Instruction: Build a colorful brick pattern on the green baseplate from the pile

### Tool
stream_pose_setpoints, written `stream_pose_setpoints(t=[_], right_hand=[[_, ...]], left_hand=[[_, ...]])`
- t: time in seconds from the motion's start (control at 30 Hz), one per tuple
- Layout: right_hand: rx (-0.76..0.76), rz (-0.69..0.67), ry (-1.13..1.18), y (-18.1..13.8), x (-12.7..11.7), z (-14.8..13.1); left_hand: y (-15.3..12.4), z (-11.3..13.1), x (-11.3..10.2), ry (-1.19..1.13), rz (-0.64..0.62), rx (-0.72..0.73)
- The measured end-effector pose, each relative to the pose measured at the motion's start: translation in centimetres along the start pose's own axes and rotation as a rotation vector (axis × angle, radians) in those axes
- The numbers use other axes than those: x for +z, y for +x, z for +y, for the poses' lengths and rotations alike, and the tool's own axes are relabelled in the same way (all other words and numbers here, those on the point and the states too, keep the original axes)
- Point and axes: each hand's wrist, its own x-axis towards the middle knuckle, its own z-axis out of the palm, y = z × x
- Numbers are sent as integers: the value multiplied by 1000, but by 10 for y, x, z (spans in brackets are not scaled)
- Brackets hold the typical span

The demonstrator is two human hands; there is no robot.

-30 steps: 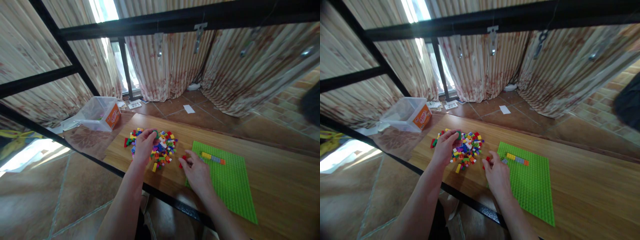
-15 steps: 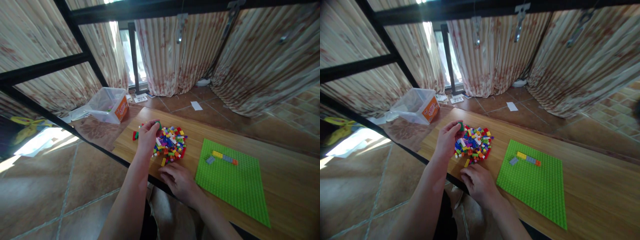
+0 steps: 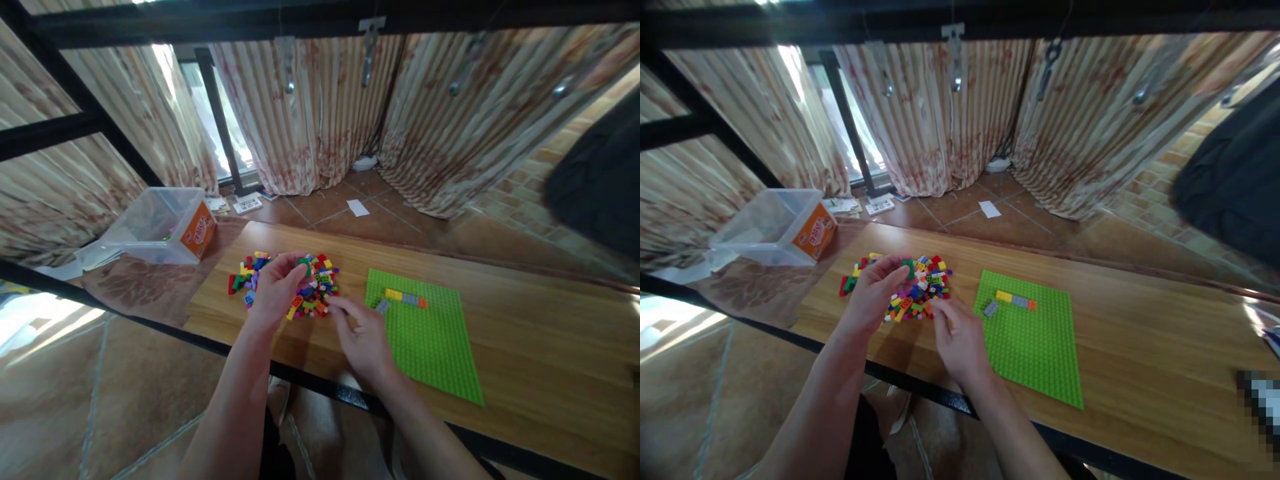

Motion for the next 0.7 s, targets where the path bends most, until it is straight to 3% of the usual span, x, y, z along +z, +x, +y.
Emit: stream_pose_setpoints(t=[0.07,0.13,0.23,0.4,0.53,0.7], right_hand=[[90,155,-87,2,-22,11],[177,213,-233,2,-43,25],[236,169,-454,-4,-62,44],[202,21,-597,-11,-65,55],[196,-22,-584,-8,-69,60],[188,14,-515,-6,-83,70]], left_hand=[[-2,-4,9,26,-47,-31],[-4,-10,18,67,-94,-71],[-8,-22,33,144,-177,-127],[-15,-40,54,304,-344,-129],[-16,-52,64,427,-434,-41],[-19,-64,72,488,-471,-36]])
